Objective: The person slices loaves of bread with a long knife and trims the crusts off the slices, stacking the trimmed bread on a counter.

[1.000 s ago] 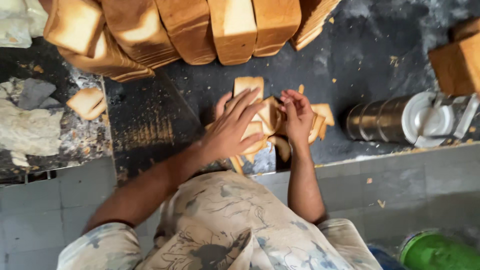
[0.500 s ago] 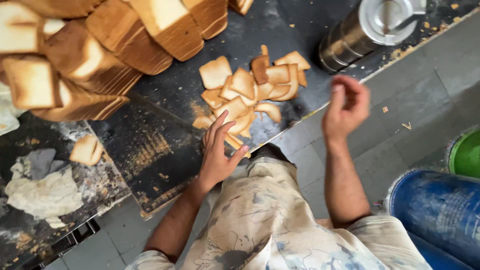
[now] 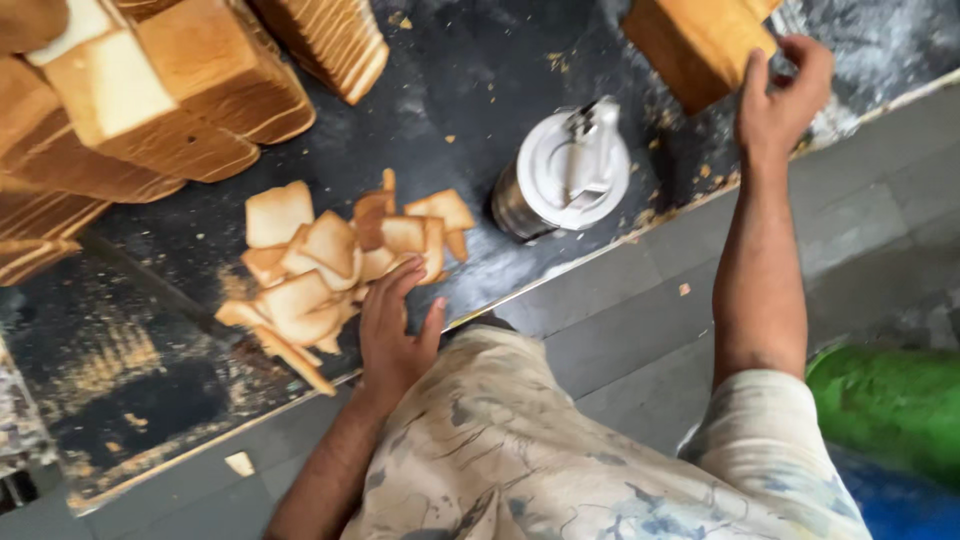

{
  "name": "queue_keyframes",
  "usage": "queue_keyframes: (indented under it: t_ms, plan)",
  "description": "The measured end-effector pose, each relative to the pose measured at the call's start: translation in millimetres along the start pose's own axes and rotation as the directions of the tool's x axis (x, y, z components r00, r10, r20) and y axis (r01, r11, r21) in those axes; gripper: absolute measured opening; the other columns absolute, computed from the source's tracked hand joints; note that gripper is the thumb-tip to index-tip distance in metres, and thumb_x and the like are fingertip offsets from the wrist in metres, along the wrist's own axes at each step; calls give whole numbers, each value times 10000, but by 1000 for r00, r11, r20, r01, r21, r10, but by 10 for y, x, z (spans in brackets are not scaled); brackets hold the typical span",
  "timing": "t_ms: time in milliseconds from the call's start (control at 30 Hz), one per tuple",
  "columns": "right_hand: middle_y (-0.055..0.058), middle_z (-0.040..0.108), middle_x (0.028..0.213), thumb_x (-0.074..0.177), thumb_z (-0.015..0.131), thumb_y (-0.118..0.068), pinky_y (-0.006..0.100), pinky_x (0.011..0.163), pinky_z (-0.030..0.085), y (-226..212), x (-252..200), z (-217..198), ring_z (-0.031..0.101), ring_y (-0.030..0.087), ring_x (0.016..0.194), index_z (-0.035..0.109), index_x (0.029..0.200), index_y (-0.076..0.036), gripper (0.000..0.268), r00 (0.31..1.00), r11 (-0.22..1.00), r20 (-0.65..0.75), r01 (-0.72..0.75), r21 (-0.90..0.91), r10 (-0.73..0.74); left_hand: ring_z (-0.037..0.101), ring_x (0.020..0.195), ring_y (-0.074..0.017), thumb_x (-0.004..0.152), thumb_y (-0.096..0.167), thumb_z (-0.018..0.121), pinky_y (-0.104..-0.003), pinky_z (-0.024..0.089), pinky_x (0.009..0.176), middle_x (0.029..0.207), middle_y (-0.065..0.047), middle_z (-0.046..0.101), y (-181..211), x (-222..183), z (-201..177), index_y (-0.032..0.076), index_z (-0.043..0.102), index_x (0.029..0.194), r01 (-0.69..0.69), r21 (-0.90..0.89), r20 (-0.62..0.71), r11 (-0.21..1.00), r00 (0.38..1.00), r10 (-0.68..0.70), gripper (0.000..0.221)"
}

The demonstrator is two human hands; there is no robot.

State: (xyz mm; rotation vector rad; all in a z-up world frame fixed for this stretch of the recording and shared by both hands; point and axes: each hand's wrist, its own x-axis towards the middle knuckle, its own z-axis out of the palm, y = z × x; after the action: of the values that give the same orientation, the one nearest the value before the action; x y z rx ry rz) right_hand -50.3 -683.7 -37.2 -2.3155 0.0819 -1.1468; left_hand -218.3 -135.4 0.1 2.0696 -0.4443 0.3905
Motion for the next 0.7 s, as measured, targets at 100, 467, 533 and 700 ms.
queue_keyframes:
  t_ms: [100,467,533,700]
  plan:
    - [155,659,1350,1018,784,-318,485,1148,522,691,417,412,628,299,1292,634,1354,-73,441,983,994,181,-22,-109,42,645,1201,-355,903,62,740,-439,495,1056,1287,-161,663,102,73,122,12,589,1250,-30,32,-73,999,997,32,382]
    - [294,314,1581,787,945,-412,722,1134,162,127,-178,862,267,474,1456,161,1673,-41,1240,948,758,307,139,-638,85,669,1147,-330,922,24,717,-417,522,1015,1254,-141,694,263,50,257,11,602,1235,37,95,-250,995,968,-12,333]
    - [243,355,1568,721,970,-321,679,1146,209,-88,-324,743,304,423,1450,197,1672,-48,1255,970,781,238,112,-614,48,664,1142,-339,924,37,716,-423,517,1012,1249,-147,691,272,5,227,9,606,1244,57,88,-233,994,972,-35,339]
    - [204,484,1451,719,1001,-361,527,1059,389,-139,-396,323,501,396,1300,305,1598,-30,1169,996,846,-61,28,-532,-71,643,1154,-370,890,101,745,-449,503,1016,1249,-171,679,314,-126,209,11,594,1256,90,60,-167,994,983,-79,406]
